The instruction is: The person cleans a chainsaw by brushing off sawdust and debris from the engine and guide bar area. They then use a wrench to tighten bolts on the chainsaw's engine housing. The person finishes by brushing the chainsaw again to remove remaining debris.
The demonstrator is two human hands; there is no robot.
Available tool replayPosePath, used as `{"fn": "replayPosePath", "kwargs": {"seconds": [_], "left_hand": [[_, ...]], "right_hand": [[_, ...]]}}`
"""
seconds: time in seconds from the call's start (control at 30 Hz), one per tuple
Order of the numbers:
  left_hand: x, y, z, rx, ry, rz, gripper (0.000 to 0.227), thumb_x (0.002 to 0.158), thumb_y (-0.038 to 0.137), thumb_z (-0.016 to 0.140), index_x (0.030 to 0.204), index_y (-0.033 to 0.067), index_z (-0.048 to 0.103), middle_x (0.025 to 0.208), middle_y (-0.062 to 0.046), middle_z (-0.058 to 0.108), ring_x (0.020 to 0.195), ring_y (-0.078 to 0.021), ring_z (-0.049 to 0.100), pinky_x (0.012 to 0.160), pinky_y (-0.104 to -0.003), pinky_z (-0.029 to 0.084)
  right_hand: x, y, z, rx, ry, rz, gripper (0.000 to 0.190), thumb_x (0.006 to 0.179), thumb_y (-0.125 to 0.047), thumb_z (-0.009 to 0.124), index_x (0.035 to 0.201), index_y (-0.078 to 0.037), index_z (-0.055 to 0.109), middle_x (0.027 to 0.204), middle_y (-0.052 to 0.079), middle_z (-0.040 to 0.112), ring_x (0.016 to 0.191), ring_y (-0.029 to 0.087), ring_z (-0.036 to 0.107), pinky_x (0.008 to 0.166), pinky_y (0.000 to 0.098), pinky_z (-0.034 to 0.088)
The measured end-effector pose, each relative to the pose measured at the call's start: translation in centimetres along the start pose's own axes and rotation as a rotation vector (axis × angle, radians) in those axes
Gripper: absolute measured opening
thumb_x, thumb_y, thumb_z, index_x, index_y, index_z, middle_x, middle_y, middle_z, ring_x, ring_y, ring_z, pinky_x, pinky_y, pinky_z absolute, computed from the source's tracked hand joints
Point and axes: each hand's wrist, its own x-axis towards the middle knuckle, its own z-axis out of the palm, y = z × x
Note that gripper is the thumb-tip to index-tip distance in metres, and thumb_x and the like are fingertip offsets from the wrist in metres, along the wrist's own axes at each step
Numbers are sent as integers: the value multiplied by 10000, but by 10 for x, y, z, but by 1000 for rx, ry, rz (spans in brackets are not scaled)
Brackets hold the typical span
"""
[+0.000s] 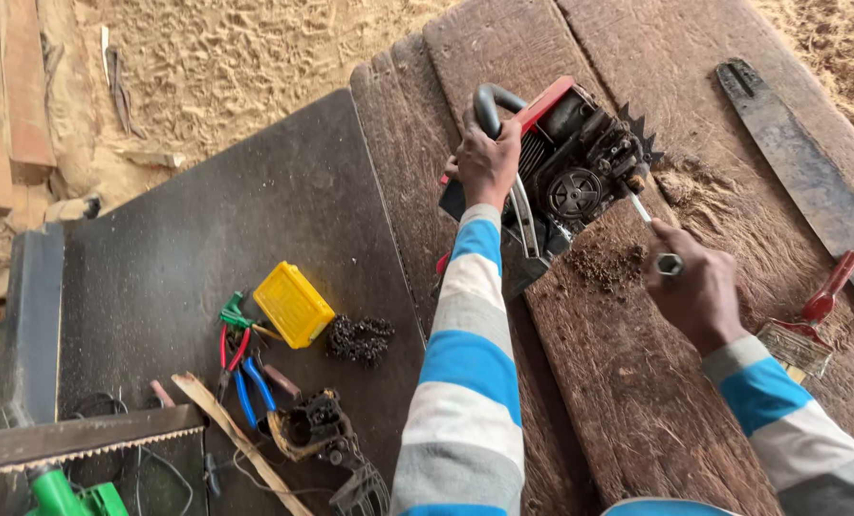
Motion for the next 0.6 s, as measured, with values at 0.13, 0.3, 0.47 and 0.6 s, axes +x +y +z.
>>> {"fn": "replayPosePath", "kwargs": {"seconds": [0.13, 0.3, 0.47, 0.6], "left_hand": [[-2, 9, 1, -37, -25, 10, 831, 808, 497, 514, 1550, 157, 361, 1175, -177, 740, 1128, -403, 688, 1119, -686, 174], [-9, 8, 5, -4, -3, 20, 807, 849, 497, 499, 1566, 157, 353, 1171, -169, 747, 1123, -393, 699, 1142, -671, 207], [-7, 7, 8, -60, -73, 16, 831, 858, 488, 484, 1600, 159, 306, 1107, -172, 756, 1061, -387, 720, 1121, -654, 266], [-8, 7, 7, -104, -71, 19, 853, 848, 463, 489, 1603, 130, 270, 1034, -169, 763, 1002, -369, 738, 1093, -647, 282]], "right_hand": [[18, -13, -17, 289, -70, 95, 229, 976, -80, 608, 1140, 20, 732, 770, 125, 742, 556, 123, 668, 422, 277, 569], [13, -22, -18, 11, 17, -32, 214, 995, -60, 622, 1142, 42, 739, 689, 151, 699, 532, 158, 641, 477, 300, 536], [48, -2, -39, 328, -155, 336, 213, 1050, -129, 597, 974, 8, 741, 699, 120, 722, 457, 154, 627, 375, 319, 509], [86, 31, -84, -154, -105, 69, 148, 1063, -151, 639, 1120, -90, 761, 807, 84, 740, 471, 150, 581, 353, 311, 445]]}}
